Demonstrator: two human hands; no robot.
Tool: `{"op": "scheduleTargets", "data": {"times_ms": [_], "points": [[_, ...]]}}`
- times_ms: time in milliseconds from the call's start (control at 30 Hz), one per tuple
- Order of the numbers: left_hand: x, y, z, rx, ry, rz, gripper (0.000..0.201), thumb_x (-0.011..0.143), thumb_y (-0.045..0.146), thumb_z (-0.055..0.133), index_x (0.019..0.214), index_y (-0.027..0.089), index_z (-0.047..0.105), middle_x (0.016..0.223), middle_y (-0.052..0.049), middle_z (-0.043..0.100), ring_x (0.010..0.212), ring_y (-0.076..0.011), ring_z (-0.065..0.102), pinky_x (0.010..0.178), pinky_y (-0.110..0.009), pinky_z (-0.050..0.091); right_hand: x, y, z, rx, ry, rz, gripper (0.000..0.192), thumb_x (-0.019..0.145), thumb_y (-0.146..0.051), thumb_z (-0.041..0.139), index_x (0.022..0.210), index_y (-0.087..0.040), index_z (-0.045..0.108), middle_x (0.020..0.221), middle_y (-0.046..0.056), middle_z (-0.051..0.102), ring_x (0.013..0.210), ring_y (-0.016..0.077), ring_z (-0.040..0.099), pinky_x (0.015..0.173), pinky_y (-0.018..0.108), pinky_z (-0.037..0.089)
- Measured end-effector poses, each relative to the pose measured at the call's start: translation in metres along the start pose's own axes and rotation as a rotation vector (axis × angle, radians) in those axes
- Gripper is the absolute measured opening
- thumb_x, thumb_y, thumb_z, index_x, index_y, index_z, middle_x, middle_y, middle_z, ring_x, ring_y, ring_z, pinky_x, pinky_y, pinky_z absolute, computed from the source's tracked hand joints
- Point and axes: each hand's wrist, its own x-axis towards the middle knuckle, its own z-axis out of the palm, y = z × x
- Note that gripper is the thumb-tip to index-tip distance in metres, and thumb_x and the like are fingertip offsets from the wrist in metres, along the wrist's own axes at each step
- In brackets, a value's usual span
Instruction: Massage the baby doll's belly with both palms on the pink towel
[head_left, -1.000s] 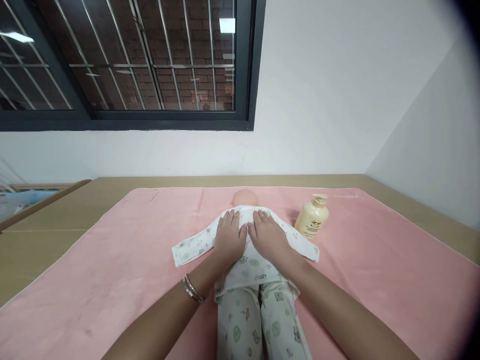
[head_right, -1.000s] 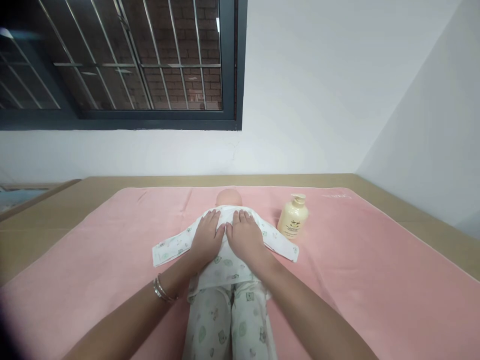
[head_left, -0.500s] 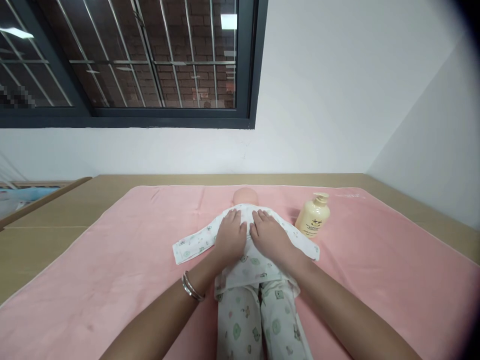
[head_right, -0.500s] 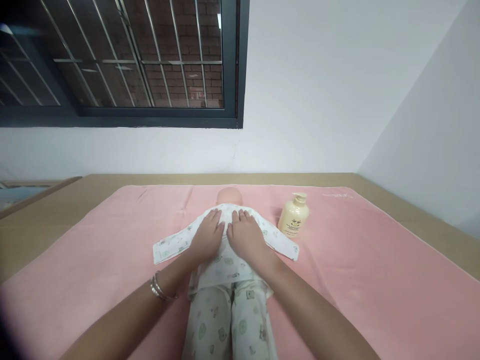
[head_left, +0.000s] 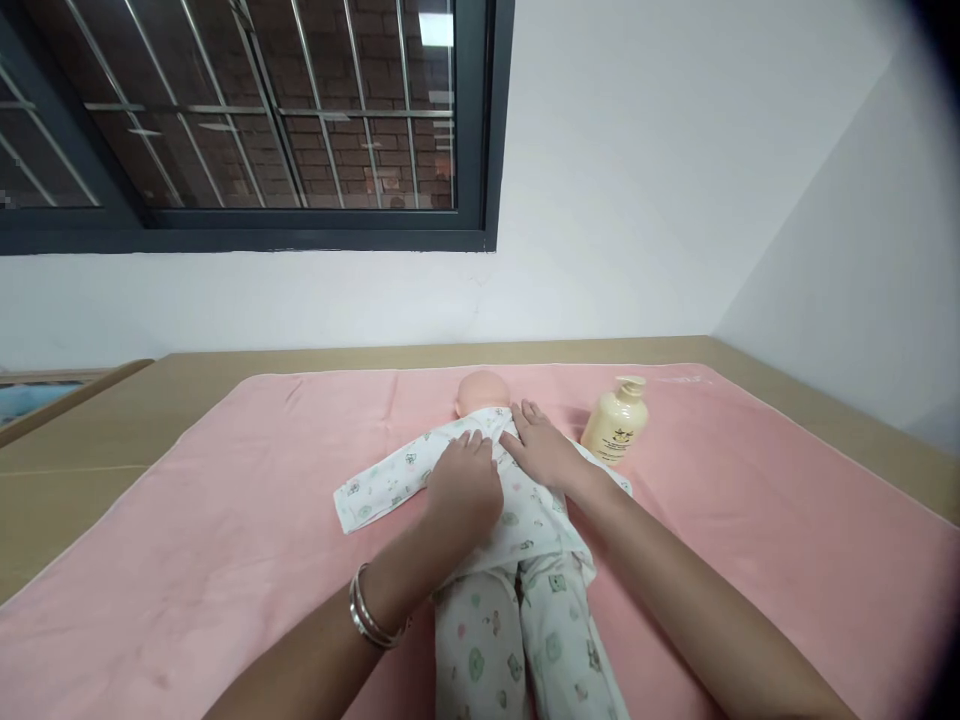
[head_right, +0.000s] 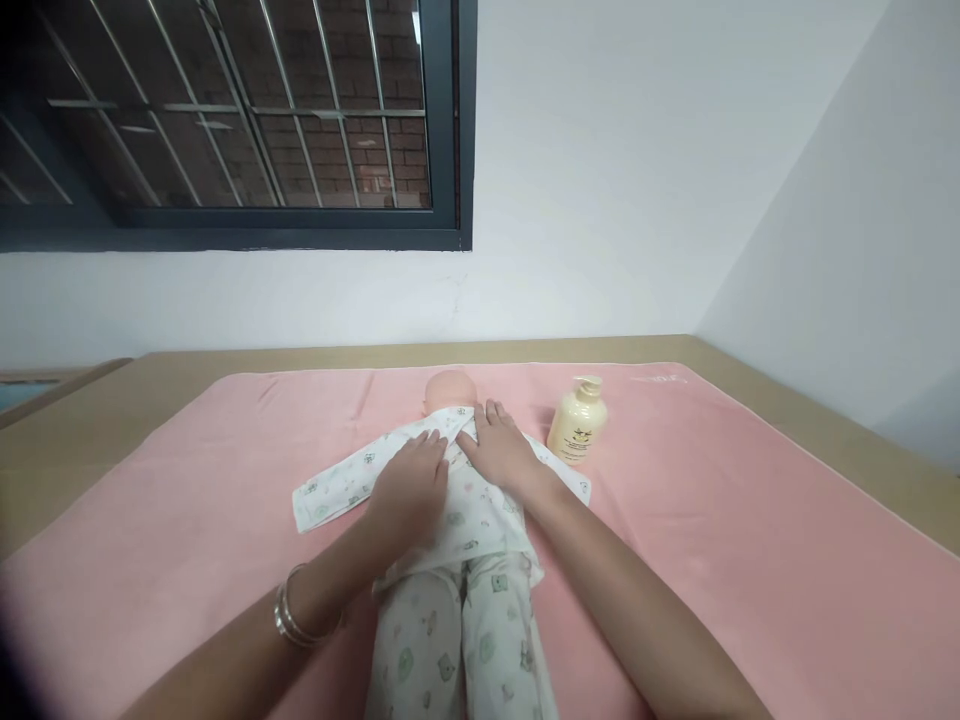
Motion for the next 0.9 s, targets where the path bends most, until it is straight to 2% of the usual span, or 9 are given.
{"op": "scheduleTargets", "data": {"times_ms": [100,167,300,433,600,700,800,900], "points": [[0.006,-0.007,0.006,-0.059,0.036,-0.039,0.047,0.095,0.024,0.027,0.131,0.007,0.051,0.14,-0.016,0.051,0.134,-0.0268,0.041,0.113,-0.044,0.029,-0.007,-0.009,0.008,-0.041,0.059,-0.068,0.062,0.098,-0.038,0.021,0.146,0.002,0.026,0.153,0.021,0.024,0.143,0.0273,0.019,0.116,0.038,0.018],[0.015,-0.019,0.013,-0.116,0.06,-0.079,0.05,0.096,0.029,0.026,0.136,0.006,0.044,0.145,-0.017,0.043,0.138,-0.0279,0.035,0.115,-0.045,0.025,-0.022,-0.024,0.012,-0.102,0.104,-0.101,0.059,0.097,-0.033,0.022,0.144,0.002,0.031,0.15,0.022,0.031,0.142,0.0274,0.025,0.116,0.039,0.019],[0.026,-0.034,0.022,-0.197,0.075,-0.113,0.056,0.096,0.036,0.028,0.143,0.006,0.033,0.153,-0.018,0.029,0.144,-0.0299,0.021,0.115,-0.049,0.022,-0.042,-0.043,0.011,-0.14,0.105,-0.168,0.056,0.096,-0.03,0.025,0.142,0.0,0.037,0.147,0.022,0.037,0.14,0.0293,0.029,0.114,0.042,0.024],[0.018,-0.022,0.02,-0.119,0.103,-0.062,0.051,0.096,0.03,0.027,0.141,0.008,0.039,0.149,-0.017,0.038,0.142,-0.0305,0.026,0.114,-0.049,0.024,-0.026,-0.025,0.003,-0.003,0.069,-0.137,0.058,0.099,-0.036,0.02,0.142,0.0,0.036,0.147,0.022,0.037,0.14,0.0279,0.03,0.113,0.04,0.026],[-0.002,0.004,0.022,0.005,0.152,0.006,0.047,0.093,0.025,0.035,0.132,0.003,0.048,0.14,-0.023,0.048,0.136,-0.0321,0.038,0.112,-0.049,0.028,0.002,0.005,0.005,0.132,0.0,-0.137,0.068,0.099,-0.048,0.017,0.147,-0.002,0.024,0.154,0.019,0.023,0.144,0.0256,0.018,0.114,0.041,0.023],[-0.003,0.004,0.025,-0.018,0.194,0.035,0.048,0.094,0.025,0.03,0.13,0.002,0.05,0.137,-0.022,0.051,0.134,-0.0309,0.041,0.113,-0.048,0.028,-0.002,-0.002,0.007,0.076,0.01,-0.104,0.062,0.099,-0.04,0.021,0.148,-0.002,0.023,0.153,0.021,0.025,0.143,0.0285,0.019,0.113,0.044,0.022],[0.008,-0.01,0.027,-0.132,0.203,-0.037,0.049,0.096,0.03,0.027,0.132,0.006,0.049,0.141,-0.019,0.049,0.135,-0.0287,0.04,0.113,-0.047,0.028,-0.02,-0.022,0.004,-0.027,0.013,-0.069,0.056,0.098,-0.03,0.024,0.147,-0.004,0.026,0.149,0.024,0.032,0.14,0.0327,0.026,0.11,0.048,0.026],[0.02,-0.026,0.03,-0.255,0.173,-0.099,0.051,0.097,0.036,0.028,0.137,0.01,0.044,0.147,-0.017,0.041,0.141,-0.0283,0.03,0.115,-0.05,0.023,-0.039,-0.037,-0.002,-0.095,0.008,-0.108,0.054,0.097,-0.028,0.028,0.146,-0.006,0.032,0.146,0.024,0.038,0.137,0.0335,0.034,0.108,0.045,0.03]]}}
